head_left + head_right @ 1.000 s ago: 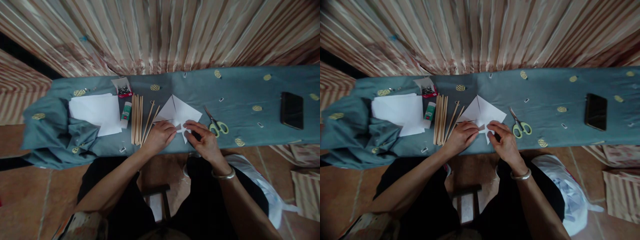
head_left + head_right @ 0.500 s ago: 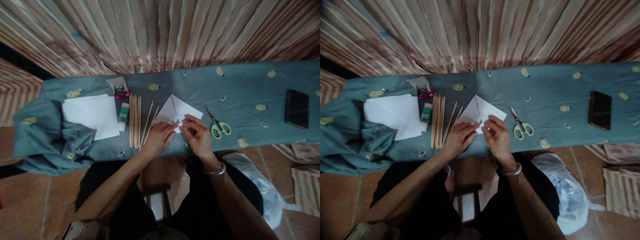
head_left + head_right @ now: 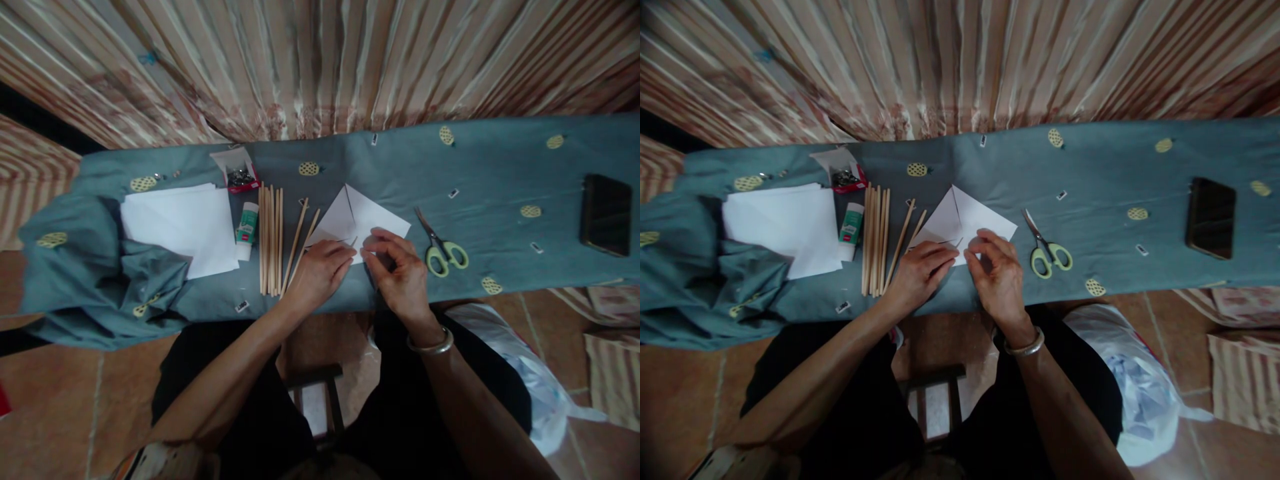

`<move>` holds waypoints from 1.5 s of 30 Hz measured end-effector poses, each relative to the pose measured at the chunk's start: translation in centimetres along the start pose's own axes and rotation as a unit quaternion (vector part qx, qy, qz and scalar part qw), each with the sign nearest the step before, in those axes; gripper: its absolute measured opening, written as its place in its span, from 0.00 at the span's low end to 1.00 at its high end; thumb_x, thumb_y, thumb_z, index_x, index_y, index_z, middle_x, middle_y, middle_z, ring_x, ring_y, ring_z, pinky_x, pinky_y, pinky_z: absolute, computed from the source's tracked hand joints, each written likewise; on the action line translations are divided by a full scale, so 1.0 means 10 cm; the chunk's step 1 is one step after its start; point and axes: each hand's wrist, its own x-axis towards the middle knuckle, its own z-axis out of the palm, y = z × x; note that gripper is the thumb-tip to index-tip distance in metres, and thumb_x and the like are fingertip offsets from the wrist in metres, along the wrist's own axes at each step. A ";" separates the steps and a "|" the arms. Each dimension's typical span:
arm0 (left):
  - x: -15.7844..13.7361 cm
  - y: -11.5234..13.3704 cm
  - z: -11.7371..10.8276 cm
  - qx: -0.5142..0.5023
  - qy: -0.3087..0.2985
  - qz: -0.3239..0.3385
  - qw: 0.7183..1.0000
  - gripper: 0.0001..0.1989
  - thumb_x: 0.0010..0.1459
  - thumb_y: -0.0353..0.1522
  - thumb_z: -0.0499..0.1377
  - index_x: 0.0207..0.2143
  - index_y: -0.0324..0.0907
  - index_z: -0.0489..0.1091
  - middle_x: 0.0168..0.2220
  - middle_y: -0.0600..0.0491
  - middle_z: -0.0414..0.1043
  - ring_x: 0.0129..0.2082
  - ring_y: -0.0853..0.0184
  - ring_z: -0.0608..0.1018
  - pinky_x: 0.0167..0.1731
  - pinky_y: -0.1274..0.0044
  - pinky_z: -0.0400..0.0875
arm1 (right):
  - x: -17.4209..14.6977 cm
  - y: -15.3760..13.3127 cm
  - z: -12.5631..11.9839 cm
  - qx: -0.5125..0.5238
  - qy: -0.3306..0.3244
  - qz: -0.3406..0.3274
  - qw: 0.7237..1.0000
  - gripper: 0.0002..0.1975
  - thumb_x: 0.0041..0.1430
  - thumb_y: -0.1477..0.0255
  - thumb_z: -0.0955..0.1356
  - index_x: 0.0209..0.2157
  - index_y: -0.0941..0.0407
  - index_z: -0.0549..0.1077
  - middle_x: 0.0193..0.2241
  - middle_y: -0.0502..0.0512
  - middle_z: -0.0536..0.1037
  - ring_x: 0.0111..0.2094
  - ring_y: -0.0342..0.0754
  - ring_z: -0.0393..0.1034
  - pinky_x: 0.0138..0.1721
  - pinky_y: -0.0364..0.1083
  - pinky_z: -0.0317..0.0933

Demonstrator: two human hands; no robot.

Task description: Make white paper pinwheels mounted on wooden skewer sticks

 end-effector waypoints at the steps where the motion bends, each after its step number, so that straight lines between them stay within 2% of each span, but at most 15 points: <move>1: 0.00 0.00 0.00 0.004 0.001 0.001 1.000 0.10 0.65 0.30 0.54 0.43 0.39 0.74 0.39 0.48 0.77 0.42 0.63 0.78 0.44 0.71 0.73 | 0.00 0.00 0.00 -0.002 0.000 -0.004 1.000 0.04 0.60 0.68 0.69 0.34 0.52 0.77 0.49 0.57 0.78 0.52 0.55 0.69 0.56 0.57 0.62; 14: 0.03 0.00 0.00 0.029 0.007 -0.002 1.000 0.10 0.65 0.29 0.54 0.43 0.38 0.74 0.39 0.48 0.76 0.40 0.64 0.78 0.43 0.71 0.75 | -0.03 0.03 0.01 -0.059 0.005 -0.056 0.997 0.08 0.63 0.68 0.66 0.37 0.54 0.78 0.51 0.59 0.77 0.52 0.55 0.69 0.55 0.58 0.64; 21: 0.04 0.00 0.03 0.035 0.013 -0.001 0.999 0.10 0.65 0.29 0.54 0.43 0.38 0.74 0.38 0.48 0.76 0.39 0.64 0.78 0.43 0.72 0.75 | -0.04 0.02 0.01 -0.095 -0.001 -0.094 0.991 0.12 0.65 0.69 0.64 0.45 0.53 0.77 0.55 0.58 0.74 0.56 0.55 0.66 0.58 0.58 0.62; 25: 0.03 -0.01 0.03 0.041 0.015 0.003 0.999 0.09 0.64 0.28 0.55 0.42 0.37 0.74 0.38 0.47 0.76 0.39 0.64 0.78 0.42 0.72 0.75 | -0.05 0.03 0.01 -0.109 -0.019 -0.121 0.987 0.17 0.67 0.73 0.61 0.52 0.50 0.74 0.59 0.56 0.69 0.60 0.55 0.62 0.60 0.58 0.60; 29: 0.03 0.00 0.02 0.044 0.011 0.003 0.999 0.09 0.64 0.29 0.55 0.41 0.38 0.74 0.38 0.48 0.76 0.39 0.64 0.78 0.42 0.72 0.75 | -0.06 0.06 0.03 -0.118 -0.033 -0.156 0.980 0.20 0.66 0.76 0.60 0.56 0.51 0.70 0.62 0.57 0.64 0.63 0.56 0.57 0.62 0.60 0.58; 33: 0.04 0.00 0.02 0.050 0.010 0.000 0.999 0.09 0.64 0.29 0.55 0.41 0.39 0.74 0.38 0.49 0.76 0.39 0.64 0.78 0.42 0.72 0.75 | -0.05 0.09 0.04 -0.131 -0.048 -0.159 0.977 0.24 0.65 0.78 0.59 0.60 0.47 0.67 0.65 0.54 0.60 0.65 0.56 0.54 0.63 0.60 0.55; 41: 0.04 -0.02 0.03 0.051 0.009 0.007 0.999 0.10 0.64 0.29 0.54 0.41 0.37 0.75 0.38 0.47 0.77 0.39 0.63 0.78 0.42 0.70 0.76 | -0.03 0.09 0.08 -0.145 -0.054 -0.156 0.976 0.27 0.64 0.80 0.59 0.60 0.47 0.66 0.66 0.52 0.58 0.66 0.55 0.53 0.63 0.60 0.55; 45: 0.04 -0.01 0.03 0.055 0.012 0.004 0.998 0.09 0.64 0.29 0.54 0.41 0.38 0.75 0.38 0.48 0.77 0.39 0.64 0.78 0.42 0.71 0.75 | -0.05 0.11 0.12 -0.160 -0.039 -0.183 0.969 0.25 0.62 0.81 0.59 0.59 0.52 0.68 0.66 0.56 0.59 0.65 0.56 0.53 0.62 0.60 0.56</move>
